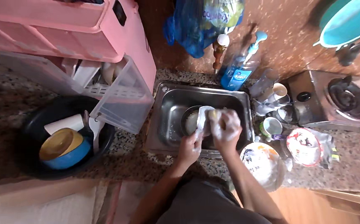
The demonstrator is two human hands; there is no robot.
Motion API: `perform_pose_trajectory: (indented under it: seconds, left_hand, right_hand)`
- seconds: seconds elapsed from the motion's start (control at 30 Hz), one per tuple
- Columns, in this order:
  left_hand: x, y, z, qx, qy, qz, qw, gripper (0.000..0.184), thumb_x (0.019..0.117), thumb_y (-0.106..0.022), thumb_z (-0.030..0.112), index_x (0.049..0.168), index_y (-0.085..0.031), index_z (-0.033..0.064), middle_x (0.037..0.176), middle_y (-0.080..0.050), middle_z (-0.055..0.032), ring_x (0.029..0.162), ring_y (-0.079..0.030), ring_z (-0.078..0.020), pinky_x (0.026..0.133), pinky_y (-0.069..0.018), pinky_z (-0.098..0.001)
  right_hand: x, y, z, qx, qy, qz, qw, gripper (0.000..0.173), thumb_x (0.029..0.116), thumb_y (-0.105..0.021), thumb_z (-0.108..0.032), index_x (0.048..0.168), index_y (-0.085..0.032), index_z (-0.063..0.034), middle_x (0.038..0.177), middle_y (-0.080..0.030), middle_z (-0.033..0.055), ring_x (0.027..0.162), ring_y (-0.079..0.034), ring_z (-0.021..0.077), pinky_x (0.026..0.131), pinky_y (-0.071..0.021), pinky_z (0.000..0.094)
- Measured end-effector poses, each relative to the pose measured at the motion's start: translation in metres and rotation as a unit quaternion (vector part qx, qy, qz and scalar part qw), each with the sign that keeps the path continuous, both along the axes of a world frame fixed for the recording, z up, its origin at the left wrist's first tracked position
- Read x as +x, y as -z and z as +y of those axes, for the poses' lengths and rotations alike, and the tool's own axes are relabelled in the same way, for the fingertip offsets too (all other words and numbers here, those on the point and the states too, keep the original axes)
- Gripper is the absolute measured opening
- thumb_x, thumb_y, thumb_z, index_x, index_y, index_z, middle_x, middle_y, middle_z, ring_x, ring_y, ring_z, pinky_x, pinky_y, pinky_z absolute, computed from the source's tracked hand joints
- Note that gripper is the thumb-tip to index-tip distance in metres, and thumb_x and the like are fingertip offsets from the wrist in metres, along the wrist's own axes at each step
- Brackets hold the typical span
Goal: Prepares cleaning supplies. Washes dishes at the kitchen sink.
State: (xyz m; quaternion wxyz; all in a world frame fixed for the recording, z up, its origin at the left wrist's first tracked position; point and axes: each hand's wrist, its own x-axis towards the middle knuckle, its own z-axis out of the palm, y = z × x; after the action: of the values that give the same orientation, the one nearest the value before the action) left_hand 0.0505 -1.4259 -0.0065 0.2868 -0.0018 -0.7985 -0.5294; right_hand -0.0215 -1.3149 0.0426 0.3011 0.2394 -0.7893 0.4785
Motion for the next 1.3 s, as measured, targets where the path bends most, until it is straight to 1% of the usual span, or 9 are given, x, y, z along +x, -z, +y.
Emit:
perform_pose_trajectory:
  seconds: [0.43,0.63,0.73,0.83,0.93,1.07,1.17,1.23,1.3]
  left_hand:
    - [0.003,0.004,-0.003,0.065,0.019,-0.016,0.998,0.029,0.1007,-0.050,0.007,0.077,-0.063,-0.0044,0.062,-0.051,0.0033,0.058,-0.048,0.0058,0.059,-0.0432,-0.0115]
    - [0.001,-0.015,-0.015,-0.032,0.074,-0.054,0.995,0.032,0.1007,-0.056,0.012,0.075,-0.065,-0.0037,0.061,-0.056,-0.0034,0.057,-0.051,0.0006,0.059,-0.0446,-0.0146]
    - [0.002,-0.020,-0.026,-0.100,0.122,-0.124,0.980,0.034,0.1010,-0.058,0.018,0.076,-0.068,-0.0026,0.063,-0.060,-0.0083,0.058,-0.057,-0.0103,0.059,-0.0494,-0.0278]
    - [0.007,-0.009,-0.023,-0.128,0.118,-0.090,0.981,0.036,0.0991,-0.060,0.021,0.073,-0.070,-0.0014,0.064,-0.064,-0.0110,0.059,-0.063,-0.0177,0.059,-0.0536,-0.0360]
    - [0.011,-0.002,-0.013,-0.136,0.083,-0.054,0.986,0.038,0.0993,-0.061,0.024,0.073,-0.070,-0.0012,0.063,-0.065,-0.0119,0.057,-0.065,-0.0198,0.057,-0.0544,-0.0373]
    - [0.012,0.010,-0.003,-0.126,0.052,-0.050,0.989,0.036,0.0995,-0.061,0.023,0.076,-0.071,-0.0015,0.064,-0.066,-0.0125,0.057,-0.065,-0.0203,0.056,-0.0546,-0.0370]
    - [0.012,0.019,0.003,-0.127,0.020,-0.036,0.991,0.035,0.0984,-0.062,0.022,0.075,-0.070,-0.0020,0.066,-0.068,-0.0140,0.059,-0.068,-0.0225,0.057,-0.0564,-0.0396]
    - [0.013,0.019,0.003,-0.076,0.000,-0.014,0.997,0.033,0.0982,-0.061,0.018,0.074,-0.070,-0.0033,0.066,-0.067,-0.0112,0.062,-0.066,-0.0126,0.062,-0.0552,-0.0277]
    - [0.011,0.015,-0.004,-0.043,-0.003,-0.023,0.999,0.034,0.0990,-0.061,0.016,0.073,-0.068,-0.0044,0.065,-0.065,-0.0097,0.062,-0.063,-0.0065,0.064,-0.0531,-0.0215]
  right_hand:
    - [-0.007,0.001,-0.005,0.005,0.039,0.002,0.999,0.020,0.0936,-0.069,-0.012,0.098,-0.071,0.0067,0.102,-0.069,0.0219,0.099,-0.067,0.0272,0.090,-0.0545,0.0331]
    - [-0.023,-0.033,0.003,0.046,0.001,-0.054,0.998,0.020,0.0997,-0.062,-0.012,0.105,-0.075,0.0028,0.108,-0.071,0.0209,0.105,-0.067,0.0286,0.094,-0.0531,0.0363]
    - [-0.032,-0.038,0.009,0.097,-0.093,-0.061,0.989,0.022,0.1007,-0.059,-0.011,0.102,-0.076,0.0024,0.105,-0.073,0.0194,0.106,-0.069,0.0279,0.097,-0.0536,0.0381]
    - [-0.034,-0.033,0.005,0.102,-0.151,-0.055,0.982,0.030,0.1001,-0.058,-0.017,0.079,-0.072,-0.0016,0.074,-0.070,0.0092,0.074,-0.069,0.0155,0.073,-0.0557,0.0312]
    - [-0.026,-0.027,0.003,0.122,-0.118,-0.088,0.981,0.026,0.0960,-0.059,-0.016,0.076,-0.068,-0.0006,0.066,-0.062,0.0111,0.060,-0.063,0.0231,0.056,-0.0503,0.0407]
    - [-0.030,-0.011,-0.007,-0.193,-0.131,-0.286,0.930,0.039,0.1049,-0.050,-0.021,0.066,-0.056,-0.0178,0.057,-0.055,-0.0122,0.051,-0.053,-0.0027,0.051,-0.0485,0.0190]
    - [-0.036,-0.006,-0.007,-0.330,-0.072,-0.359,0.870,0.036,0.1099,-0.042,-0.030,0.080,-0.056,-0.0150,0.063,-0.054,-0.0094,0.056,-0.054,0.0004,0.056,-0.0504,0.0205]
    - [-0.049,-0.003,0.002,-0.413,0.026,-0.409,0.814,0.032,0.1118,-0.038,-0.033,0.093,-0.055,-0.0123,0.064,-0.052,-0.0071,0.053,-0.051,0.0023,0.053,-0.0489,0.0215]
    - [-0.057,0.000,0.016,-0.397,0.059,-0.415,0.816,0.029,0.1130,-0.033,-0.032,0.107,-0.052,-0.0104,0.077,-0.046,-0.0037,0.062,-0.048,0.0044,0.059,-0.0464,0.0232]
